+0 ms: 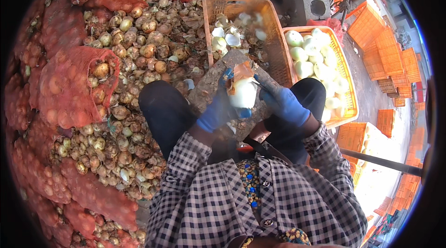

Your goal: The person sits cross-legged and peels onions one by one using a knife, removing the outer layers and placing the peeled onions into a basket. The person repeatedly picks onions from a large pile, trims them, and discards the peels.

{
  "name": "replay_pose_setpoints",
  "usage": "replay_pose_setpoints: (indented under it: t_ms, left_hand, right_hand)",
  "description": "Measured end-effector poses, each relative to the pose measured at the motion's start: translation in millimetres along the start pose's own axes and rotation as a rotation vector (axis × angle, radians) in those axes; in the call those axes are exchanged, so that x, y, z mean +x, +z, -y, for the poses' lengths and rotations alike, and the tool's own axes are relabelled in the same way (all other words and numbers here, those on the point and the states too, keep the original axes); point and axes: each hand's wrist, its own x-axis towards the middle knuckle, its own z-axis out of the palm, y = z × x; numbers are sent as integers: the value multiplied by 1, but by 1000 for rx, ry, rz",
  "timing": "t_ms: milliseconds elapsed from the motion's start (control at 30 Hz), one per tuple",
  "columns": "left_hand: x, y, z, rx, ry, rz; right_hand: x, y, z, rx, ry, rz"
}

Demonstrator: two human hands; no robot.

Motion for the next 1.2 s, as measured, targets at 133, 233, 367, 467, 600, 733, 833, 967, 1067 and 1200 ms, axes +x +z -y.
replay_pose_setpoints:
  t_ms: [133,233,367,467,600,733,833,967,1067,1200]
  left_hand:
    - [-27,-12,57,-508,-584,-189]
    - [-30,-1,53,-185,-550,-159]
    - [-10,28,3,-201,-505,-132]
    - [1,21,31,-619,-513,-139]
    - [-1,-10,79,-590,-506,-211]
    - [-6,-17,98,-132,-309,-82]
    - [-7,-15,97,231,-174,-49]
    - [3,-14,27,-636,-469,-164]
    - [-9,-25,31,-269,-242,-100]
    - [0,-10,0,-160,-264,-2]
  right_hand:
    - [3,6,17,-35,76,98]
    - [4,-8,13,52,79,103]
    - [26,-24,1,85,9,20]
    - [43,2,-32,39,187,26]
    - [23,-12,-22,21,139,56]
    - [1,-43,4,-50,79,310]
    - [-5,-24,-15,-90,28,312]
    - [-14,-10,-6,-148,46,255]
    - [-18,-9,12,-203,21,280]
    - [-16,-20,16,-124,-101,241]
